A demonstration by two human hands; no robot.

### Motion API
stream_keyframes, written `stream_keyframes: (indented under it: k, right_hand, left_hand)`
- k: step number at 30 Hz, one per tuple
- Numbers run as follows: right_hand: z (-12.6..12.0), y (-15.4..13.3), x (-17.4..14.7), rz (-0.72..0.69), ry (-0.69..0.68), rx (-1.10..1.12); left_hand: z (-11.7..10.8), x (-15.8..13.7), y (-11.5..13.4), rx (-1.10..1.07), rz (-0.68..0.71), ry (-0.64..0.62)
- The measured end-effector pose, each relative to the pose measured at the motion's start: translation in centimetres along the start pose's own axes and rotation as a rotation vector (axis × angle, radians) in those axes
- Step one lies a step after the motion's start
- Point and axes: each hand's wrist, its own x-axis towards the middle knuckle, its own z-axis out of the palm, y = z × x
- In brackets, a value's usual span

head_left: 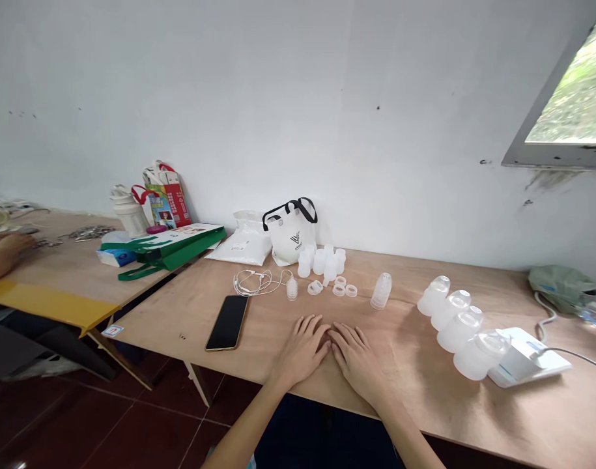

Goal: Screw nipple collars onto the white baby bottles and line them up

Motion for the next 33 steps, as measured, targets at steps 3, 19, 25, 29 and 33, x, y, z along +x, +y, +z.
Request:
stream_keyframes:
  k: [3, 19, 25, 29, 33]
  right_hand:
    - [-0.3, -0.1, 0.0, 0.005, -0.005, 0.007]
    - [-0.7, -0.4, 0.1, 0.035, -0.046, -0.006]
    - [-0.7, -0.5, 0.1, 0.034, -0.03, -0.013]
    - [-0.6, -0.5, 0.1, 0.039, -0.042, -0.009]
    - [-0.5, -0.5, 0.1, 0.036, -0.035, -0.006]
  left_hand:
    - [-0.2, 0.2, 0.0, -0.082, -0.02, 0.004]
    - [-2.5, 5.5, -8.5, -0.405, -0.555, 0.465]
    - [-2.0, 7.3, -10.6, -0.408, -0.471, 0.319]
    - [-2.2, 6.8, -10.4, -0.369, -0.429, 0.287]
    - [-2.1, 6.6, -10.0, -0.317, -0.437, 0.28]
